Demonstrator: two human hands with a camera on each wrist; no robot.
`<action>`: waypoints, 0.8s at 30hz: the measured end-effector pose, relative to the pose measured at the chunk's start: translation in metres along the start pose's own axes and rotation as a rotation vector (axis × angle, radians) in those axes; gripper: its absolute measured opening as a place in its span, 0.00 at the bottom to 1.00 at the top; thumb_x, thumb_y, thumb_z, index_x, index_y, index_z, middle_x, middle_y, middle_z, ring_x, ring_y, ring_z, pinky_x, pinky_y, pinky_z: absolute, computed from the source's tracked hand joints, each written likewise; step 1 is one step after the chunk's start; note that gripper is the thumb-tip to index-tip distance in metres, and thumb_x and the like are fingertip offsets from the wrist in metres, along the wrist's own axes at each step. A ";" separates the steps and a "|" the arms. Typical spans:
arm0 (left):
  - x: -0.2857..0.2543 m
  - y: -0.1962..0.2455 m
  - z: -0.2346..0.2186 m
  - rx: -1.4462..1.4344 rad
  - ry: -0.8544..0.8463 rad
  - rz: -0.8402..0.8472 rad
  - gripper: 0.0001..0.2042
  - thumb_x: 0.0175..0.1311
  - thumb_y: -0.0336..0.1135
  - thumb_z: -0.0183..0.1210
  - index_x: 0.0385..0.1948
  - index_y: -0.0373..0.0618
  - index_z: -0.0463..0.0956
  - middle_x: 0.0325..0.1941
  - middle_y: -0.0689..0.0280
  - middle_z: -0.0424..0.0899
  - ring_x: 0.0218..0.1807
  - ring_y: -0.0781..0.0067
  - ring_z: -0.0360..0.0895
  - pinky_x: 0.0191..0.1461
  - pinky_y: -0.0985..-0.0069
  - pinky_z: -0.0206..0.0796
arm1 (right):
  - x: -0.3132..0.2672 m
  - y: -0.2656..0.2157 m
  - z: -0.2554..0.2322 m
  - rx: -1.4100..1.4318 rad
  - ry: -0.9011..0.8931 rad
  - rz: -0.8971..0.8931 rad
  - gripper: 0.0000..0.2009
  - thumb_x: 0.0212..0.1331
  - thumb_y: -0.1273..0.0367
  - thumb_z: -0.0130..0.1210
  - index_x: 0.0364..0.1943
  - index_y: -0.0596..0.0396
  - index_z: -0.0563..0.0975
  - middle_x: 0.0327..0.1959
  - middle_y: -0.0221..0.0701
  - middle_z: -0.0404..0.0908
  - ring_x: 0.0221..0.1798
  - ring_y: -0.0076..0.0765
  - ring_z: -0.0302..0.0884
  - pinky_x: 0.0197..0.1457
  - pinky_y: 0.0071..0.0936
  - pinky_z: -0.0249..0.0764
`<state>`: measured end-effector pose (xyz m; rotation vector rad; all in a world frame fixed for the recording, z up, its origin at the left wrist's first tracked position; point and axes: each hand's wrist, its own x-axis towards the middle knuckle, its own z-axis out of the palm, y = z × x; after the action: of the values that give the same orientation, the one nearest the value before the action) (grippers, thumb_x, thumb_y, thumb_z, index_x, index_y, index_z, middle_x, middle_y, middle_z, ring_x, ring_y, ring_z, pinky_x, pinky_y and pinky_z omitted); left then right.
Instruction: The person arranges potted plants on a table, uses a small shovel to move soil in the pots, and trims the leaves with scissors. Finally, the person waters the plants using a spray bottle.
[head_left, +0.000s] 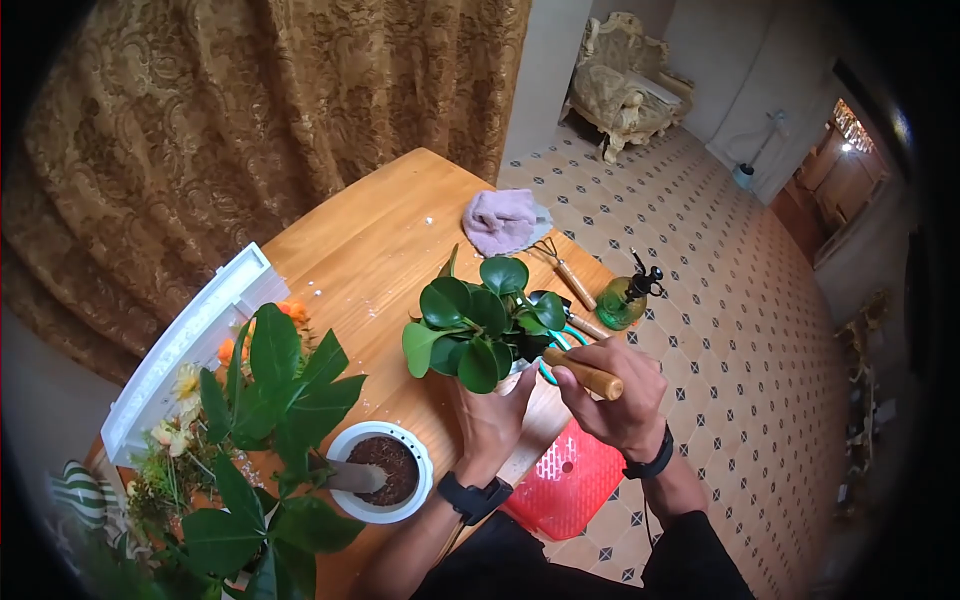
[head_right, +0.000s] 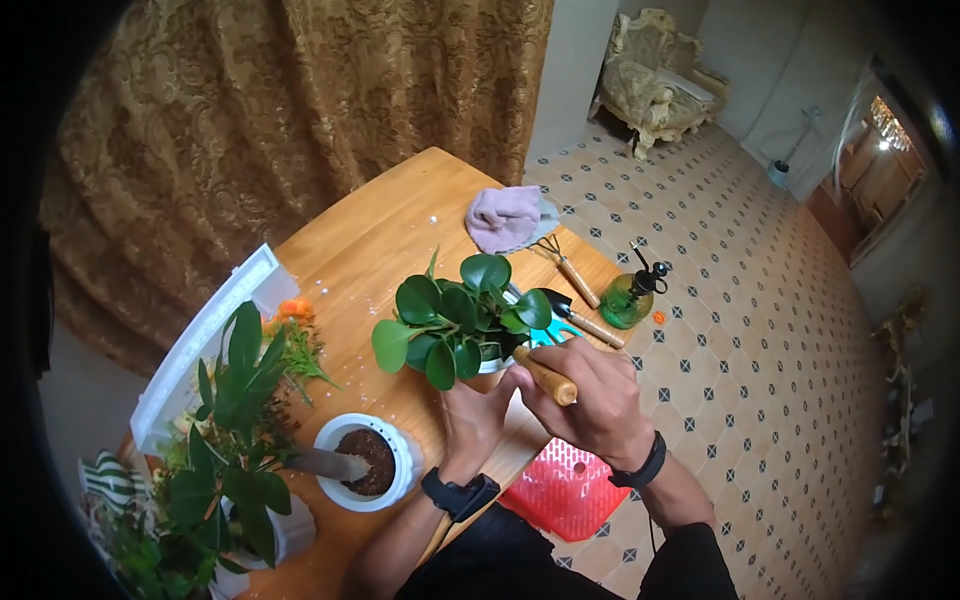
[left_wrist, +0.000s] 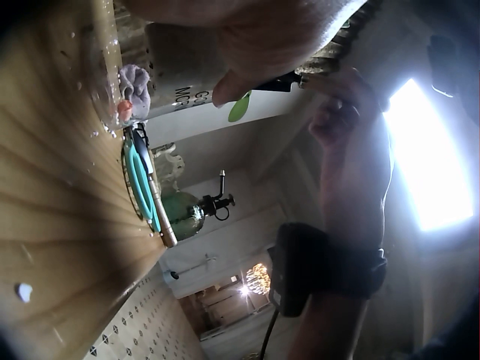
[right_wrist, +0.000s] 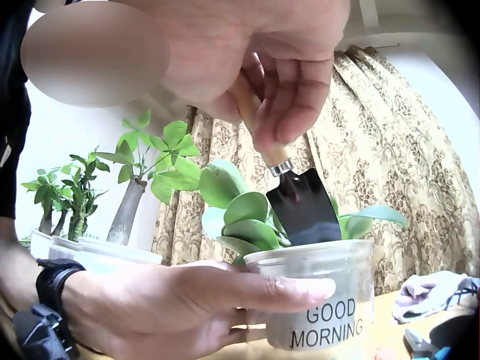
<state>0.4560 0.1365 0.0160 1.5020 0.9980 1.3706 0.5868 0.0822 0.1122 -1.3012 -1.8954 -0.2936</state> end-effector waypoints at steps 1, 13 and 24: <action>0.000 0.002 0.001 -0.015 0.009 -0.013 0.17 0.52 0.26 0.72 0.45 0.36 0.80 0.43 0.55 0.85 0.45 0.56 0.83 0.50 0.63 0.73 | -0.001 0.000 0.002 0.000 0.038 -0.001 0.11 0.53 0.70 0.72 0.36 0.58 0.80 0.26 0.36 0.84 0.24 0.36 0.83 0.28 0.28 0.77; 0.000 0.004 -0.001 -0.016 -0.008 0.008 0.18 0.54 0.26 0.72 0.47 0.35 0.79 0.47 0.54 0.85 0.48 0.56 0.82 0.53 0.63 0.73 | -0.009 0.006 0.017 -0.008 0.109 -0.002 0.14 0.51 0.68 0.74 0.36 0.57 0.81 0.26 0.35 0.84 0.24 0.36 0.82 0.26 0.27 0.75; -0.001 0.005 0.001 0.028 0.020 0.008 0.19 0.53 0.30 0.74 0.46 0.36 0.79 0.45 0.54 0.86 0.46 0.54 0.83 0.51 0.62 0.73 | -0.016 0.013 0.021 0.004 0.151 -0.006 0.12 0.52 0.68 0.73 0.35 0.57 0.80 0.25 0.34 0.84 0.23 0.35 0.82 0.25 0.27 0.75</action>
<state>0.4568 0.1341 0.0202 1.5175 1.0287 1.3855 0.5904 0.0889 0.0841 -1.2356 -1.7719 -0.3797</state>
